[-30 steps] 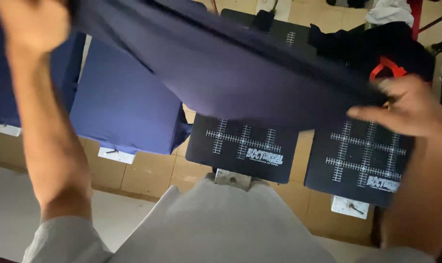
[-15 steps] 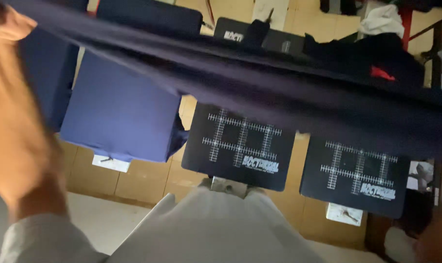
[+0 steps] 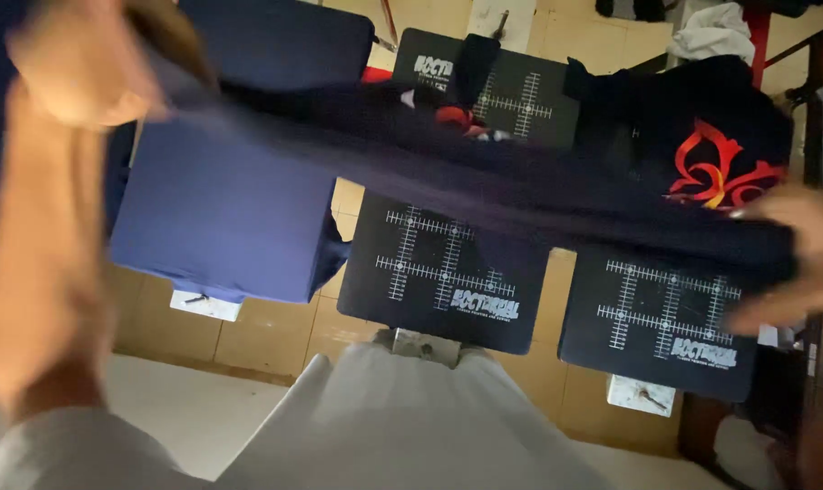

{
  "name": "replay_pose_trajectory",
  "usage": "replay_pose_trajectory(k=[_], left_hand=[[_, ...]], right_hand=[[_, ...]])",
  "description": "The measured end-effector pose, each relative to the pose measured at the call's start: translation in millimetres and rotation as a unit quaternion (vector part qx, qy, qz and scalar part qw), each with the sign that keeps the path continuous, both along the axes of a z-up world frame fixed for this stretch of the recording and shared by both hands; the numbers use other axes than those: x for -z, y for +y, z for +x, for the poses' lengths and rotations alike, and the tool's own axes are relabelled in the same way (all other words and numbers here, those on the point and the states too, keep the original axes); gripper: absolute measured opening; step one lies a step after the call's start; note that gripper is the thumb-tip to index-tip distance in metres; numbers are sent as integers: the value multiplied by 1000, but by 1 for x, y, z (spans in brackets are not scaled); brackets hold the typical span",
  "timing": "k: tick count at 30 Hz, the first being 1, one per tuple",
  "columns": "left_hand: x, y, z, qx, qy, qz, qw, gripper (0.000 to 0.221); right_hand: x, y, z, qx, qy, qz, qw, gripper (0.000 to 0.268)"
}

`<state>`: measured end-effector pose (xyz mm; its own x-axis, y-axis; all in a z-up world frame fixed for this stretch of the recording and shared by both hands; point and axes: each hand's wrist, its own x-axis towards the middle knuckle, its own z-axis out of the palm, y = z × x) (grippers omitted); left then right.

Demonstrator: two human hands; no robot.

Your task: Loading and aligning dark t-shirts onto the platens of a manual screen printing press.

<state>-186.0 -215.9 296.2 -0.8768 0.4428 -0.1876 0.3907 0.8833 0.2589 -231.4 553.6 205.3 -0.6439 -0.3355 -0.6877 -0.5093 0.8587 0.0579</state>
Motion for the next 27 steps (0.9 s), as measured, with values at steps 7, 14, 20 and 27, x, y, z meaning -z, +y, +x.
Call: replay_pose_trajectory(k=[7, 14, 20, 27], left_hand=[[13, 24, 1, 84, 169, -158, 969, 28], [54, 16, 17, -6, -144, 73, 987, 86], [16, 28, 18, 202, 195, 224, 933, 34], [-13, 48, 16, 119, -116, -96, 981, 47]], right_hand=[[6, -76, 37, 121, 116, -84, 982, 31], [-46, -161, 78, 258, -129, -69, 955, 86], [-36, -121, 79, 214, -74, 8, 974, 85], [98, 35, 44, 256, 9, -147, 955, 68]])
